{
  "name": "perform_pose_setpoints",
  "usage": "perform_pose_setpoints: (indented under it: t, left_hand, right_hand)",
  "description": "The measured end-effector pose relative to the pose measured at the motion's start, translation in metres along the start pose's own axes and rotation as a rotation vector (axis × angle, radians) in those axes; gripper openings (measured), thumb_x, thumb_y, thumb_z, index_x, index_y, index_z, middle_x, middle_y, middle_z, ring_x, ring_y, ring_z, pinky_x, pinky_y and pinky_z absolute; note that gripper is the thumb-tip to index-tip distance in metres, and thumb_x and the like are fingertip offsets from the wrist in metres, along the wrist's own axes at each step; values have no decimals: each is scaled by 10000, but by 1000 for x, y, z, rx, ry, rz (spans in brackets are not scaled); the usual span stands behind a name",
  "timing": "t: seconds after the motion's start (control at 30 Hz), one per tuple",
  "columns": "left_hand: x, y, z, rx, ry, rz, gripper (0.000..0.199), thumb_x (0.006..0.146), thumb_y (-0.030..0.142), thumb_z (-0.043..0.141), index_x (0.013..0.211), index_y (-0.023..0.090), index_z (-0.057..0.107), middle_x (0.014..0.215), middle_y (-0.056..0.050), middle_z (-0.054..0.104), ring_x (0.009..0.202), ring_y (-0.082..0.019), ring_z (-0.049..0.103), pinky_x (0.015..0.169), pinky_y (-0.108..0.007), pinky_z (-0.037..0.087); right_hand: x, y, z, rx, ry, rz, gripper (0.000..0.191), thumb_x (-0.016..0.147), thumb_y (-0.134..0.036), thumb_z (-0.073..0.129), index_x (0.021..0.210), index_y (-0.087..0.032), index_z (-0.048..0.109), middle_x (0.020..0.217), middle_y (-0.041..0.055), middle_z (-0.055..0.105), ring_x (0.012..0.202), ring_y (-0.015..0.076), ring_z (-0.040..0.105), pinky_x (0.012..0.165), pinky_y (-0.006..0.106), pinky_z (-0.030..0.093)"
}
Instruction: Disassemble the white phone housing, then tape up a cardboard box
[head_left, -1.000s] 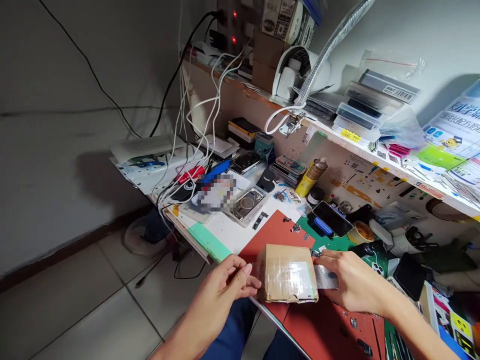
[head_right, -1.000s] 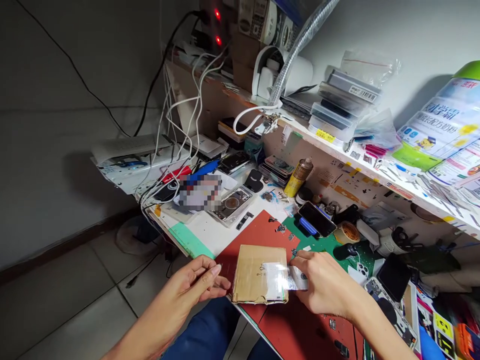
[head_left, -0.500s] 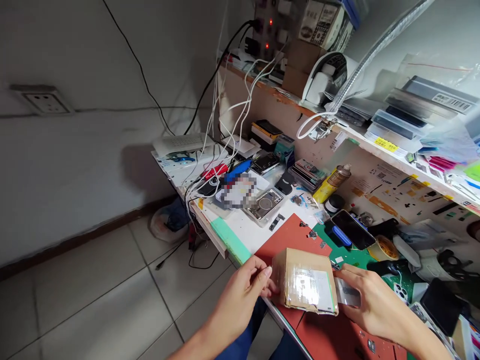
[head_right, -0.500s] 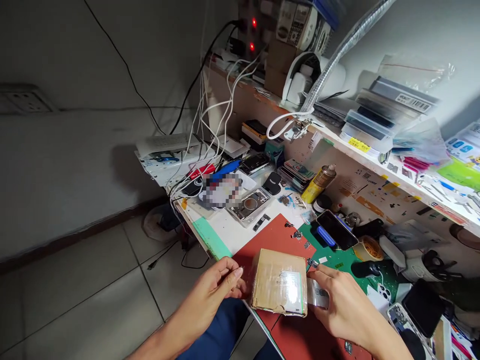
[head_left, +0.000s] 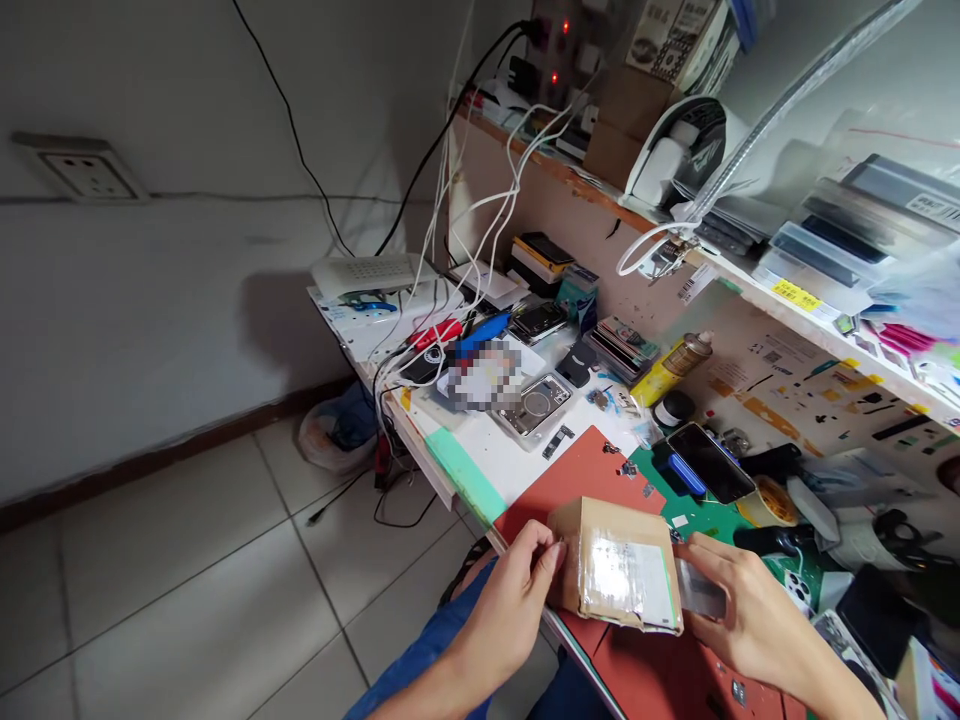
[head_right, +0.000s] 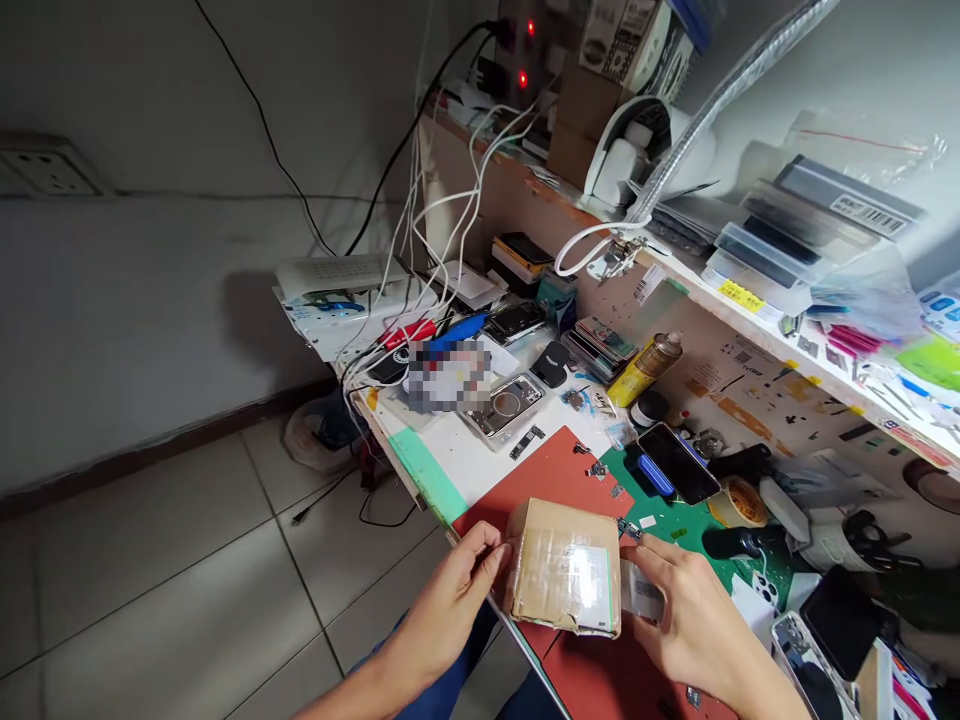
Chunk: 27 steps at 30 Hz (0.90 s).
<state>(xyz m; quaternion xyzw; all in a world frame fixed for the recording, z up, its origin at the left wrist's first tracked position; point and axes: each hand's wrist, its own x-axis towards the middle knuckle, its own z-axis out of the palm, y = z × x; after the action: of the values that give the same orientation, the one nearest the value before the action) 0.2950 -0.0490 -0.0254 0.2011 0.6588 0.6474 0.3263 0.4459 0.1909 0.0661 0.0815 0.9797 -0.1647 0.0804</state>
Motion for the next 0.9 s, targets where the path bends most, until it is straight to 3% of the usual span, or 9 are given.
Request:
perform_pose_setpoints:
  t: [0.23, 0.3, 0.4, 0.47, 0.53, 0.6, 0.67, 0.73, 0.9]
  left_hand:
    - [-8, -10, 13, 66, 141, -19, 353, 1043, 568, 406, 920, 260, 526, 891, -59, 662, 835, -247, 650, 811, -398, 535]
    - [-18, -18, 16, 98, 190, 40, 411, 1063, 574, 331, 1146, 253, 575, 1178, -138, 691, 1135, -299, 662, 999, -472, 518]
    - [-32, -37, 24, 235, 48, 420, 720, 1040, 670, 206, 1640, 272, 227, 1707, -186, 317, 1588, -339, 289, 1241, -553, 342]
    - [-34, -50, 28, 341, -52, 580, 887, 999, 740, 202, 1685, 251, -74, 1775, -207, 80, 1623, -378, 140, 1244, -603, 334]
    - [-29, -54, 25, 413, -58, 577, 991, 970, 778, 251, 1666, 218, -179, 1765, -259, 3, 1613, -417, 135, 1224, -643, 346]
    - [-17, -43, 18, 481, -55, 604, 1142, 889, 855, 365, 1671, 210, -162, 1756, -285, -1, 1606, -445, 131, 1217, -661, 343]
    - [-3, -15, 9, 623, -21, 811, 1162, 848, 806, 555, 1683, 319, -91, 1763, -233, -107, 1602, -483, 15, 1201, -725, 302]
    - [8, 20, 4, 848, -153, 949, 1186, 770, 733, 746, 1685, 396, 72, 1772, -184, -112, 1595, -514, 20, 1192, -755, 282]
    - [25, 81, 21, 1163, -366, 864, 1246, 702, 663, 860, 1679, 213, 231, 1716, -326, 169, 1581, -518, 131, 1206, -745, 263]
  right_hand:
    - [1, -1, 3, 10, 10, 21, 271, 743, -115, 583, 983, -235, 618, 875, 28, 590, 779, 187, 579, 674, 306, 387]
    - [0, -2, 2, 16, 5, 31, 304, 739, -120, 582, 1016, -240, 626, 880, 28, 595, 783, 190, 577, 679, 308, 385]
    - [1, -6, 0, 17, 9, 38, 272, 746, -131, 571, 993, -234, 620, 873, 28, 599, 761, 183, 564, 671, 301, 376]
    - [3, -10, -1, 8, 17, 43, 209, 742, -136, 565, 928, -225, 600, 849, 27, 593, 735, 173, 544, 658, 294, 363]
    - [4, -13, -3, -3, 28, 54, 186, 723, -141, 571, 891, -219, 589, 839, 28, 594, 729, 170, 536, 653, 291, 350]
    - [6, -15, -5, -17, 35, 70, 197, 702, -156, 591, 889, -216, 601, 843, 29, 606, 736, 171, 543, 655, 291, 341]
    - [7, -17, -6, -32, 36, 83, 224, 692, -168, 605, 911, -214, 622, 853, 26, 621, 738, 167, 552, 659, 289, 335]
    - [8, -18, -6, -52, 39, 96, 208, 693, -172, 608, 896, -212, 628, 835, 20, 621, 716, 158, 544, 653, 286, 324]
    - [7, -18, -4, -96, 59, 112, 171, 687, -190, 618, 857, -207, 616, 830, 19, 621, 694, 145, 526, 640, 281, 287]
